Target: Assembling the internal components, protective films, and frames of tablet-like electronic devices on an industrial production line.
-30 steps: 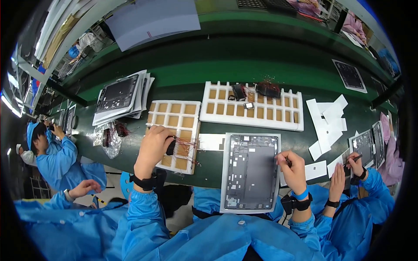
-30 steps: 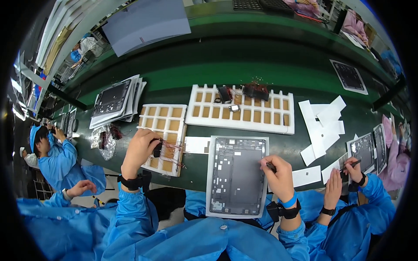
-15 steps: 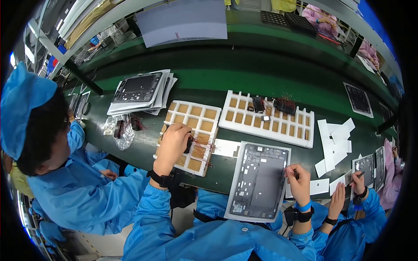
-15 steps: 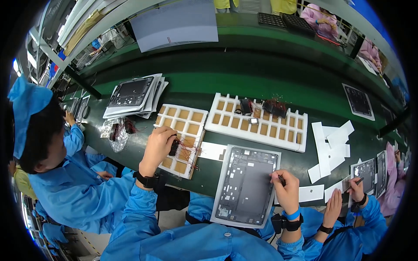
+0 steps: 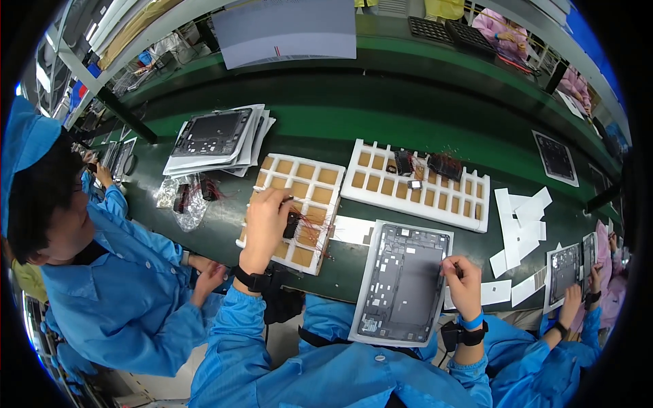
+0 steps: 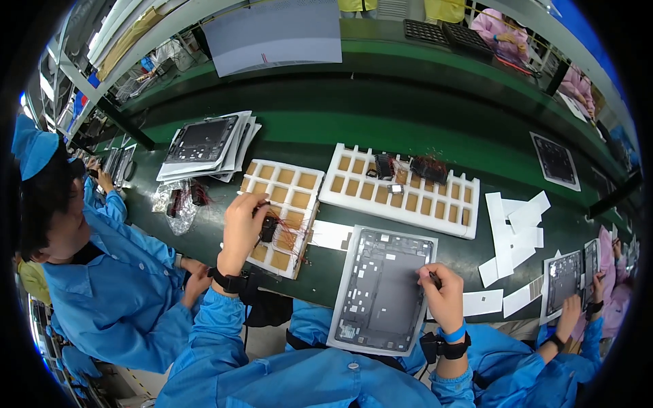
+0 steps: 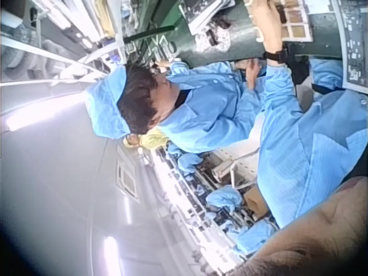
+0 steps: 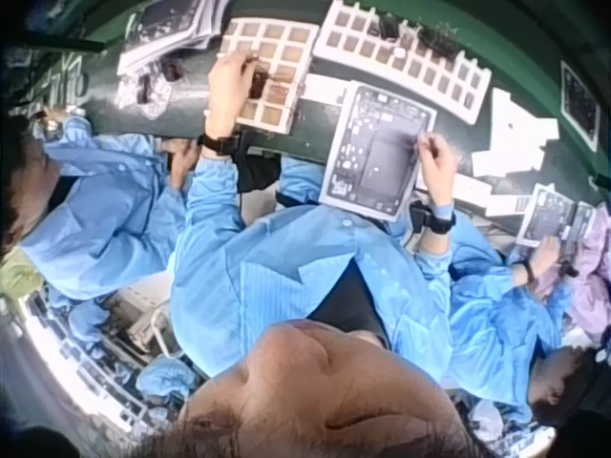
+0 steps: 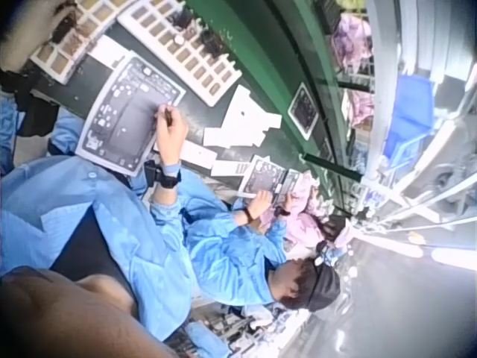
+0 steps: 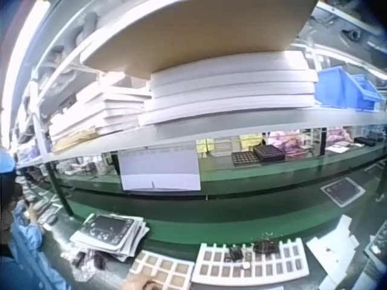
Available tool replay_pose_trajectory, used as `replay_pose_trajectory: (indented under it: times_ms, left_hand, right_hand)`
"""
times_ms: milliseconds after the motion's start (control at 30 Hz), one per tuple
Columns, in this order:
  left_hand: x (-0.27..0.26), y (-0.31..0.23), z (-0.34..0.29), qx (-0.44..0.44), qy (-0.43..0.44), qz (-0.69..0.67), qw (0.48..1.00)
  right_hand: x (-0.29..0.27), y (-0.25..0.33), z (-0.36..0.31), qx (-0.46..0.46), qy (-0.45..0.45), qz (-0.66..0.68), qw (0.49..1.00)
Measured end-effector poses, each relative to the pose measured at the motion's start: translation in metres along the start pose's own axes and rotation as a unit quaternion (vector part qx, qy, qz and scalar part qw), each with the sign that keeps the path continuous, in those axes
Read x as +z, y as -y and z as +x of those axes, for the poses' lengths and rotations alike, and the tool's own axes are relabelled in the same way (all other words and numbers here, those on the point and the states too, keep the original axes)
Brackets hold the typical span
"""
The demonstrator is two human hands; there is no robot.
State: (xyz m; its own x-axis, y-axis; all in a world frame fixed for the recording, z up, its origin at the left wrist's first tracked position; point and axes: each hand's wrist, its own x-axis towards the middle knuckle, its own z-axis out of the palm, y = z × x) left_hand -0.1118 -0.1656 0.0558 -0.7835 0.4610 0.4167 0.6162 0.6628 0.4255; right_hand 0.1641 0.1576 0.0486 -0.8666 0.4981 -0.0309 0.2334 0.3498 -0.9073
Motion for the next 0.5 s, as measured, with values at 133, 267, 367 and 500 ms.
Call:
replay_pose_trajectory:
  times_ms: [133, 267, 367, 500]
  left_hand:
    - [-0.021, -0.044, 0.002, -0.082, -0.110, -0.139, 0.981]
    - [-0.019, -0.084, -0.004, -0.142, -0.002, -0.495, 0.858]
    - [0.011, -0.102, -0.025, -0.210, 0.178, -0.589, 0.759]
    - [0.042, -0.128, -0.055, -0.245, 0.343, -0.626, 0.656]
  right_hand:
    - [0.003, 0.008, -0.001, -0.025, -0.016, 0.001, 1.000]
    - [0.015, 0.042, 0.003, -0.225, -0.062, -0.077, 0.969]
    - [0.027, 0.062, 0.002, -0.366, -0.051, -0.177, 0.912]
    - [0.034, 0.053, 0.000, -0.447, 0.048, -0.348, 0.823]
